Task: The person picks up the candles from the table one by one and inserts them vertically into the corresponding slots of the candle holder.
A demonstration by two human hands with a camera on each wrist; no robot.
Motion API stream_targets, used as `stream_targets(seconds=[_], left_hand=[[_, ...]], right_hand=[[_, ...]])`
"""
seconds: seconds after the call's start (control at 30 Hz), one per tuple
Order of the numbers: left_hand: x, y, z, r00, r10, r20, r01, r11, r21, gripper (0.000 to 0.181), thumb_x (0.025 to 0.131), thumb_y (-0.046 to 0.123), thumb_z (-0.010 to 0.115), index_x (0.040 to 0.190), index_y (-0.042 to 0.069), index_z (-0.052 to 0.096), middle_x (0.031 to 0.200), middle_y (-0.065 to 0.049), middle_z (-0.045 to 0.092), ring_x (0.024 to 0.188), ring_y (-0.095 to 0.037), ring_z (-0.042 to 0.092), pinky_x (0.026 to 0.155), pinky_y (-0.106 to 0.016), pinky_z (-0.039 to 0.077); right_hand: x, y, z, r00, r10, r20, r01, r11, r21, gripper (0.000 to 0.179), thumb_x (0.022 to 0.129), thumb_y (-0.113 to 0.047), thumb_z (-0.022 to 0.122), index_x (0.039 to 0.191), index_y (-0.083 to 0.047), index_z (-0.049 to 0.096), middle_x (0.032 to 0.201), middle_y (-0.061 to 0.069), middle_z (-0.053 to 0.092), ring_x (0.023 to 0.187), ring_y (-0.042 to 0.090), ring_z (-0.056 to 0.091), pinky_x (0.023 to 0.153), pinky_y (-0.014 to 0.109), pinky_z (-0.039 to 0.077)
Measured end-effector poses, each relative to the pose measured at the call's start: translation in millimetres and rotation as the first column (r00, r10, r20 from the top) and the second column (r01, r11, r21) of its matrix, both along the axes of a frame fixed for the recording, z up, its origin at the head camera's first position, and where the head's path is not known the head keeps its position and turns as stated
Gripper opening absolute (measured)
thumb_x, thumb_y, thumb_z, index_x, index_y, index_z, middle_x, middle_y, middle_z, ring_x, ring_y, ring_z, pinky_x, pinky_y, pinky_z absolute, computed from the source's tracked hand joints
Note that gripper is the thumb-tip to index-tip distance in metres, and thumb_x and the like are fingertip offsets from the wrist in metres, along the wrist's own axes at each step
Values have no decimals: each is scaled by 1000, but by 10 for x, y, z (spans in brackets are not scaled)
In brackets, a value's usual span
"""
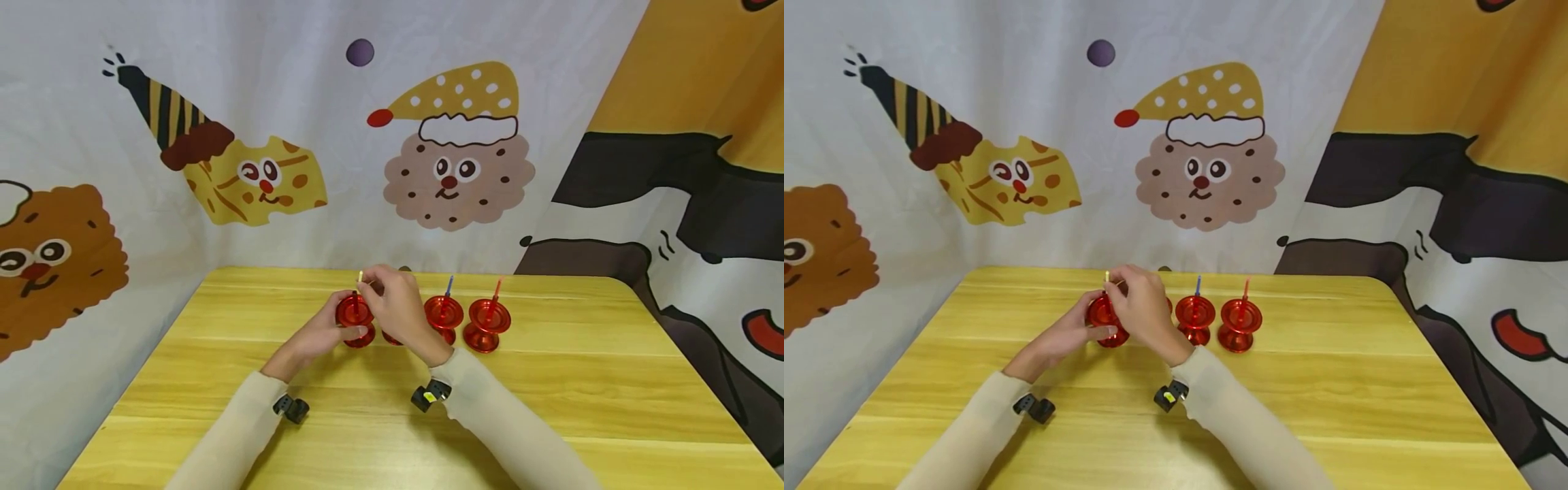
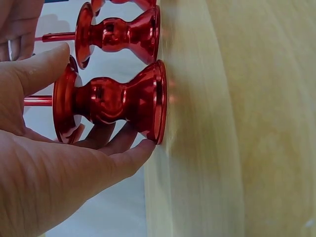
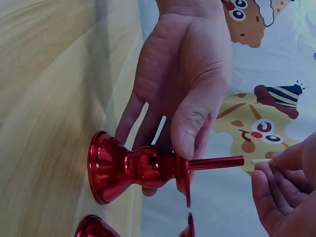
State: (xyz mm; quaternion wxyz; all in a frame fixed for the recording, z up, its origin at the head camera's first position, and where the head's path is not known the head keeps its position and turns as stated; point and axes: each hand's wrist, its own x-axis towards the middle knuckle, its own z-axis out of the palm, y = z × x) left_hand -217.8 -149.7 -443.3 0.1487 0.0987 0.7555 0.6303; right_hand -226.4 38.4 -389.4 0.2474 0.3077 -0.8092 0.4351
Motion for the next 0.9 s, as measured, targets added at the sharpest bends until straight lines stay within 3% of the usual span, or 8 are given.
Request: stream_targets(seconds=[0.43, 0.5, 0.67, 0.73, 0.9], left_hand=[[6, 1, 9, 1000, -13, -24, 13, 1000, -6, 79, 103, 5, 74, 166, -1, 26, 161, -28, 48, 147, -43, 51, 122, -58, 42], [7, 0, 1, 1000, -17, -24, 17, 1000, -2, 79, 103, 5, 74, 166, 0, 26, 161, -27, 48, 147, -43, 51, 121, -56, 43], [16, 2, -6, 1000, -22, -13, 22, 1000, 18, 78, 104, 3, 73, 167, 4, 27, 163, -26, 45, 148, -42, 50, 120, -55, 44], [19, 5, -8, 1000, -24, -20, 25, 1000, 18, 78, 103, 3, 73, 166, 3, 27, 164, -27, 43, 149, -42, 49, 120, -55, 44], [15, 12, -7, 1000, -19, -24, 19, 1000, 23, 79, 103, 2, 73, 167, 2, 27, 165, -27, 43, 149, -43, 48, 121, -56, 42]], right_hand=[[-81, -43, -57, 997, 8, 73, -10, 999, 32, 4, 101, -2, 76, 99, 0, 79, 97, 12, 80, 77, 21, 76, 68, 30, 63], [-85, -43, -72, 998, 5, 66, -9, 999, 51, 4, 100, -1, 78, 97, -1, 79, 98, 12, 81, 79, 23, 78, 70, 33, 64], [-86, -40, -119, 999, -26, 44, 21, 994, 105, 5, 97, -4, 82, 94, -3, 78, 99, 10, 80, 80, 23, 78, 94, 50, 58], [-85, -43, -129, 999, -31, 43, 26, 994, 110, 5, 97, -4, 82, 93, -4, 78, 99, 9, 80, 80, 23, 78, 97, 56, 53], [-96, -65, -132, 999, -35, 34, 31, 993, 110, 6, 97, -2, 81, 93, -3, 78, 99, 10, 80, 79, 22, 77, 94, 57, 52]])
